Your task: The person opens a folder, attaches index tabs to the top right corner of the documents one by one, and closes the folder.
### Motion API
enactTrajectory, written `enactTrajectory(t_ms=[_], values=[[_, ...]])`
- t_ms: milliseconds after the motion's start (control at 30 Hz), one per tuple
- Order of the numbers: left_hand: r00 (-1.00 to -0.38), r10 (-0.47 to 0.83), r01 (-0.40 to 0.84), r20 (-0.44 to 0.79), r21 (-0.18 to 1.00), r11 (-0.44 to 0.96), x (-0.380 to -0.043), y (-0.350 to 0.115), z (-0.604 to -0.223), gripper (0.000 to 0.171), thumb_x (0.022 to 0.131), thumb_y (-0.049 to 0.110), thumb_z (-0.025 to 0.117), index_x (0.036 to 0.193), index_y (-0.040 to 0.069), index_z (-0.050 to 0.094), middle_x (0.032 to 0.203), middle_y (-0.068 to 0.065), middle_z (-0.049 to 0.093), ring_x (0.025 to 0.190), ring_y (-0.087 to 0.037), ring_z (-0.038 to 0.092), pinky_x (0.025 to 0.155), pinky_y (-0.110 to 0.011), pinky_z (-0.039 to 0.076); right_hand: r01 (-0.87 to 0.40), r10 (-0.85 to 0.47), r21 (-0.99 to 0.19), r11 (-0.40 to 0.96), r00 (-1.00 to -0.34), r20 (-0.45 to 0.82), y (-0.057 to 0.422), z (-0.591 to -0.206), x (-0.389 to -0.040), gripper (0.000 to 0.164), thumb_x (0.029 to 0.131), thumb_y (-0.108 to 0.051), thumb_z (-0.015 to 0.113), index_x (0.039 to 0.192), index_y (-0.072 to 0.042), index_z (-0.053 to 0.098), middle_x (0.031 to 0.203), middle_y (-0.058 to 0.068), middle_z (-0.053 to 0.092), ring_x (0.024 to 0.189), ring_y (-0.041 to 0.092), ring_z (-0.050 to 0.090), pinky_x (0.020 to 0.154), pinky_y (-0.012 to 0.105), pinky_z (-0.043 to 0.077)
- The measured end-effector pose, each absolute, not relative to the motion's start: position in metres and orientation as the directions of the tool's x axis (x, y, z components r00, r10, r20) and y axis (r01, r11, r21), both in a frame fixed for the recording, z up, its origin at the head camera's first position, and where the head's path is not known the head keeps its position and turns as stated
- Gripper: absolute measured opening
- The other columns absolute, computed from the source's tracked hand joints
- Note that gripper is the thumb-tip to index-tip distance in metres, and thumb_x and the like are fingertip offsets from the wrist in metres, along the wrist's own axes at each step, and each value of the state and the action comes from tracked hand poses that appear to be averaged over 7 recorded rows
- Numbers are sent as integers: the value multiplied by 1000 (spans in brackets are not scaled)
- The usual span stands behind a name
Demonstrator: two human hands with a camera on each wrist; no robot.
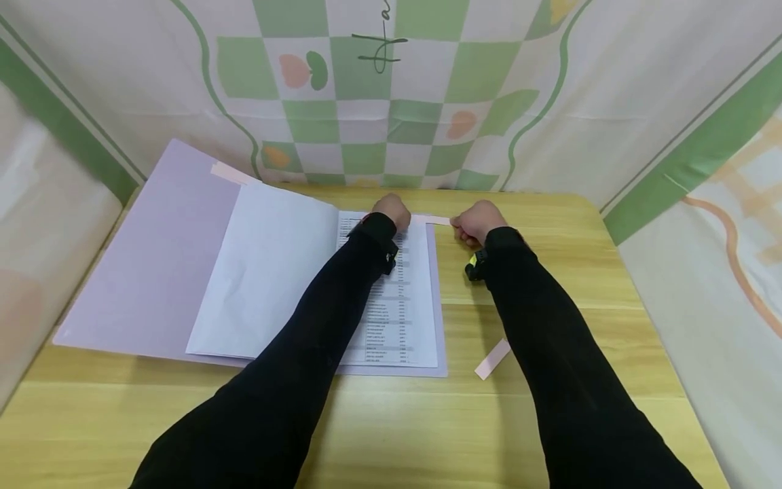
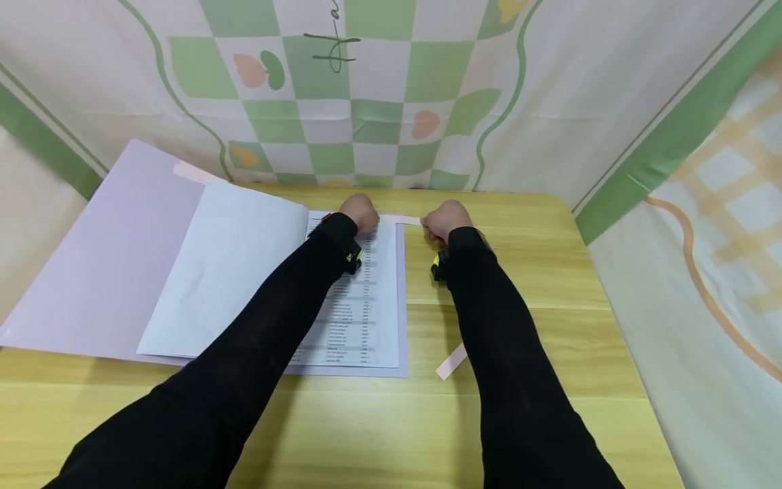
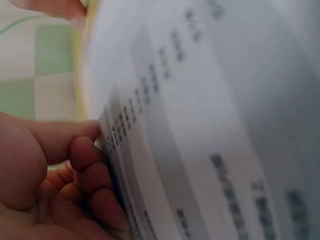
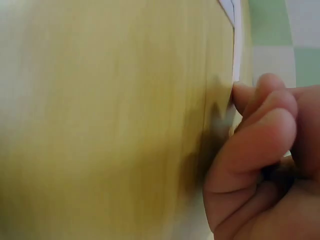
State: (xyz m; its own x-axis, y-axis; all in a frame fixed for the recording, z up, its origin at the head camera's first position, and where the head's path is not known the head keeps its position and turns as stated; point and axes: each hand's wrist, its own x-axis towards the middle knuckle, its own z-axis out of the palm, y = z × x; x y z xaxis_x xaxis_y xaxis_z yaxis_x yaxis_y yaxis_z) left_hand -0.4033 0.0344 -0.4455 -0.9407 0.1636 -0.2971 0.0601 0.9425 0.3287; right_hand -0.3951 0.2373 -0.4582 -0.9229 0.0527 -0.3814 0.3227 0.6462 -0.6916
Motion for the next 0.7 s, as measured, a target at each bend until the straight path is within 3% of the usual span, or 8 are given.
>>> enactTrajectory(t_ms=[167,267,367,433,500,600,700], values=[[-866,356,330,-351,135,934,-463,39,-500,24,95,15,51,85,3,69,101,-11,61,83,-25,51,74,-34,46,309,42,-648,697,-919,-393,256,-461,-391,43,101,-27,59,65,-5,66,58,4,59,46,13,55,50,28,50],[-755,569,584,-326,60,809,-487,34,-530,24,96,15,49,81,6,66,99,-11,64,83,-25,53,78,-36,46,154,-29,-550,821,-951,-309,261,-463,-381,50,104,-26,52,63,-2,65,58,8,60,50,19,58,59,31,50],[-687,621,620,-376,142,772,-453,24,-501,30,103,24,46,109,9,72,127,-5,63,113,-20,56,101,-34,40,-17,-105,-439,899,-978,-178,262,-467,-366,41,104,-22,48,74,1,62,69,11,61,64,27,59,70,37,47],[-699,616,553,-363,271,788,-407,14,-465,34,105,25,44,123,12,69,136,-4,59,125,-17,51,106,-30,35,-77,-134,-394,916,-984,-119,263,-470,-355,32,104,-21,48,84,2,60,79,15,61,73,31,57,74,40,44],[-725,557,442,-405,347,827,-368,9,-436,39,107,24,40,135,8,61,143,-5,53,131,-18,45,110,-29,29,-93,-147,-405,909,-983,-106,265,-471,-344,23,103,-18,50,94,1,59,89,15,59,80,31,55,76,43,43],[-735,565,443,-375,365,819,-332,1,-425,35,106,19,40,126,3,65,131,-9,60,115,-22,53,105,-32,35,-121,-193,-411,904,-971,-138,265,-467,-329,21,102,-17,52,100,2,62,95,17,62,84,32,56,79,44,44],[-695,596,519,-402,293,803,-309,-5,-423,32,106,20,44,122,5,67,122,-8,64,107,-22,56,101,-35,40,-171,-254,-396,902,-953,-167,263,-462,-316,18,100,-17,57,101,-1,65,94,12,65,82,28,57,79,43,45]])
